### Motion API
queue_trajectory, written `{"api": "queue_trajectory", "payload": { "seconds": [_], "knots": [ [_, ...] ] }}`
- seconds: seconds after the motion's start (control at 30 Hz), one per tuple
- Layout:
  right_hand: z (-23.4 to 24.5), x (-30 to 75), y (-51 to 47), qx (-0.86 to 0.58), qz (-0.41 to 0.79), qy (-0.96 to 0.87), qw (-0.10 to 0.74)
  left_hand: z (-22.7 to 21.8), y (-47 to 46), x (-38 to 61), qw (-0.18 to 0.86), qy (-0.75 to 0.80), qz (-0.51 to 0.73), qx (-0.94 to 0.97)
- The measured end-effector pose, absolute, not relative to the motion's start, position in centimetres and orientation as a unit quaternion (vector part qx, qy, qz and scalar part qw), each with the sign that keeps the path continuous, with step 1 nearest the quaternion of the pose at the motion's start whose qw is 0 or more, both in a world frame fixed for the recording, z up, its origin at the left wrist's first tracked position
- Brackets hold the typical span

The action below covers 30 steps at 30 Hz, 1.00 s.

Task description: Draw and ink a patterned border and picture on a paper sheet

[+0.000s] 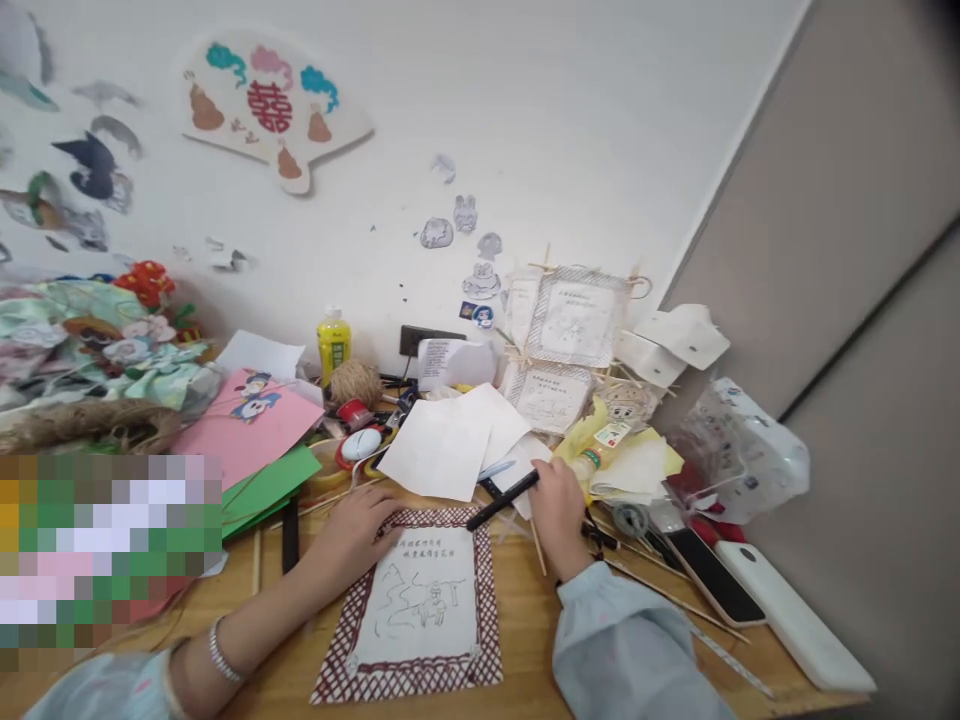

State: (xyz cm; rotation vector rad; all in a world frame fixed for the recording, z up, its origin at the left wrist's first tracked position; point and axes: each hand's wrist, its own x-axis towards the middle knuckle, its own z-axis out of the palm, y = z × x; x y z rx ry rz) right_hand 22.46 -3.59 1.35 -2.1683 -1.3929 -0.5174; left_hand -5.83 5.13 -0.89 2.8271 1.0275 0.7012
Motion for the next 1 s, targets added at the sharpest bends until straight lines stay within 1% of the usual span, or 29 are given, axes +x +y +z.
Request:
{"api": "queue_trajectory", "payload": {
  "seconds": [0.07,0.13,0.27,0.43,0.57,0.77,0.83,0.93,1.0],
  "knots": [
    [1.5,22.2,-3.0,-0.798,-0.192,-0.5,0.277,-1.3,5.4,-5.8,0.013,0.319,0.24,0.917],
    [1.8,22.1,-2.4,-0.808,-0.204,-0.475,0.282,-1.7,5.8,-5.9,-0.003,0.292,0.243,0.925],
    [2.1,22.2,-1.6,-0.843,-0.186,-0.45,0.229,-2.2,6.7,-6.0,-0.026,0.252,0.24,0.937],
    [1.6,21.4,-2.1,-0.792,-0.187,-0.536,0.224,-1.4,6.3,-6.0,-0.024,0.251,0.238,0.938],
    [0.8,20.3,-2.7,-0.738,-0.142,-0.624,0.212,-0.2,4.8,-5.9,-0.006,0.262,0.223,0.939],
    [0.4,19.6,-2.6,-0.739,-0.091,-0.638,0.193,-0.1,4.3,-5.9,-0.014,0.32,0.219,0.922],
    [0.9,19.9,-2.8,-0.758,-0.087,-0.614,0.203,-0.1,4.3,-5.8,-0.024,0.331,0.209,0.92],
    [1.7,21.1,-3.3,-0.777,-0.111,-0.564,0.256,0.5,4.7,-5.9,-0.042,0.34,0.191,0.92],
    [2.0,22.3,-3.7,-0.801,-0.128,-0.517,0.271,1.5,5.7,-6.1,-0.057,0.353,0.177,0.917]
  ]
}}
